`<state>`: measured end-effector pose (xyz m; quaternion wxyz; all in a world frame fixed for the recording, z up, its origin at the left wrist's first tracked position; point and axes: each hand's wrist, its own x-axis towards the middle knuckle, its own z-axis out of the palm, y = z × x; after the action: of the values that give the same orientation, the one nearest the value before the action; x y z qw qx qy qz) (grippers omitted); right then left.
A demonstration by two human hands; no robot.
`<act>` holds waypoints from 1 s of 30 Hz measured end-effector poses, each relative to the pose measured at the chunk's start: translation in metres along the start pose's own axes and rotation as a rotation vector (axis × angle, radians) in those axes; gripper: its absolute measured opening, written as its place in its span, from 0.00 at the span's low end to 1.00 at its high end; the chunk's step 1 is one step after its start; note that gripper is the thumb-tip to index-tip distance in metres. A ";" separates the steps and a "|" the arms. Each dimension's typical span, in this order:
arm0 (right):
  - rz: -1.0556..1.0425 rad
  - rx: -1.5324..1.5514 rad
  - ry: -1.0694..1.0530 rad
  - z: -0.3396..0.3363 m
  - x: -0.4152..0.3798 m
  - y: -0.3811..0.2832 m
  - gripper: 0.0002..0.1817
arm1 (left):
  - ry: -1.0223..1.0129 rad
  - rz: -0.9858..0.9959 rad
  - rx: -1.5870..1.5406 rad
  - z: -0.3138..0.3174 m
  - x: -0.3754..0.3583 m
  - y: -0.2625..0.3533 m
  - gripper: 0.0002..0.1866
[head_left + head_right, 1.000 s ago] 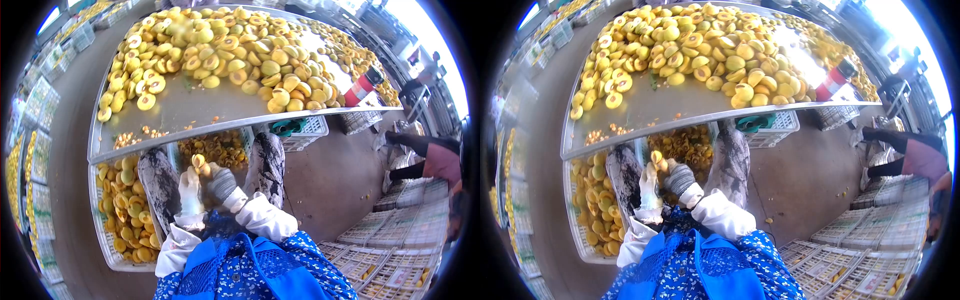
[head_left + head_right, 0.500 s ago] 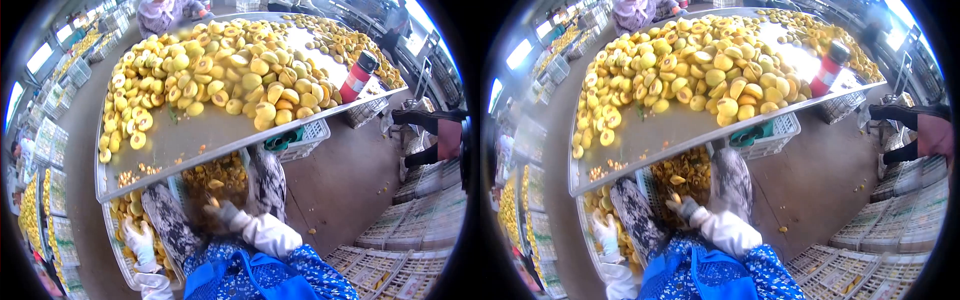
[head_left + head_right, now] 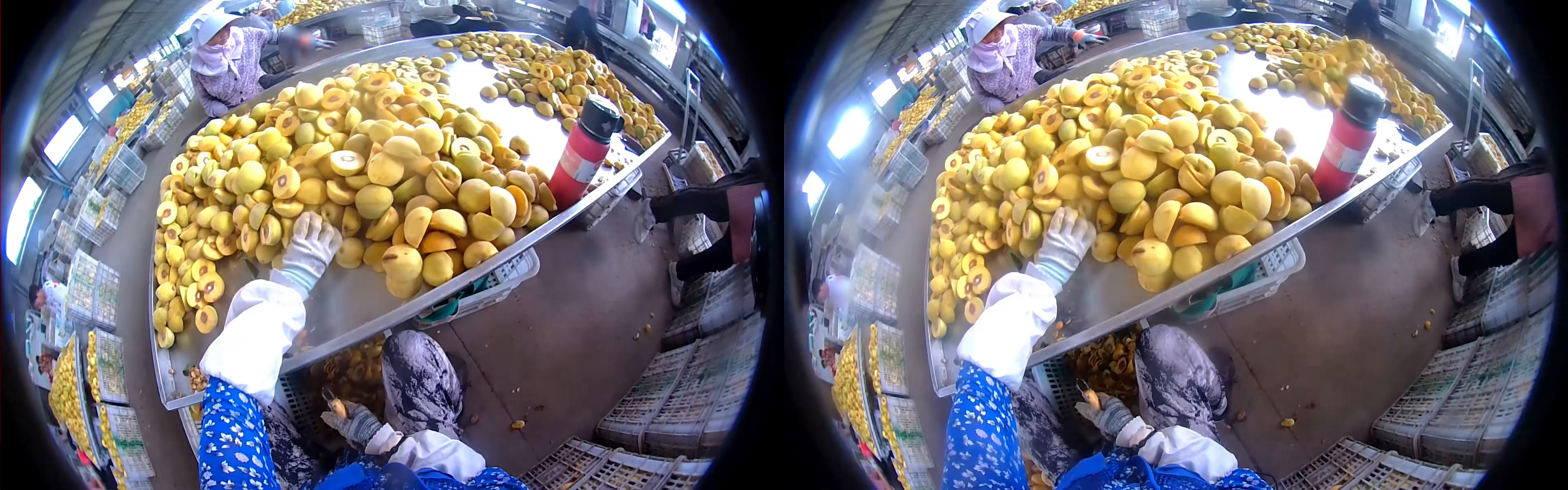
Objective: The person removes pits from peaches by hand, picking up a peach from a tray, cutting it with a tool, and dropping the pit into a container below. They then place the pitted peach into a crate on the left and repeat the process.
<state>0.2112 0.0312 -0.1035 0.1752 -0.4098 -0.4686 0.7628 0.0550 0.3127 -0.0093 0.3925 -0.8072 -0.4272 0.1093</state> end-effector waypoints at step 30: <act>-0.749 -0.991 0.220 0.014 -0.050 -0.093 0.17 | 0.734 -1.221 -2.830 -0.169 -0.220 0.096 0.27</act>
<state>0.2198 0.0370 0.0025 0.2669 -0.3264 -0.8573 0.2953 0.0652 0.0194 -0.0012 0.5851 0.2004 0.3121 0.7212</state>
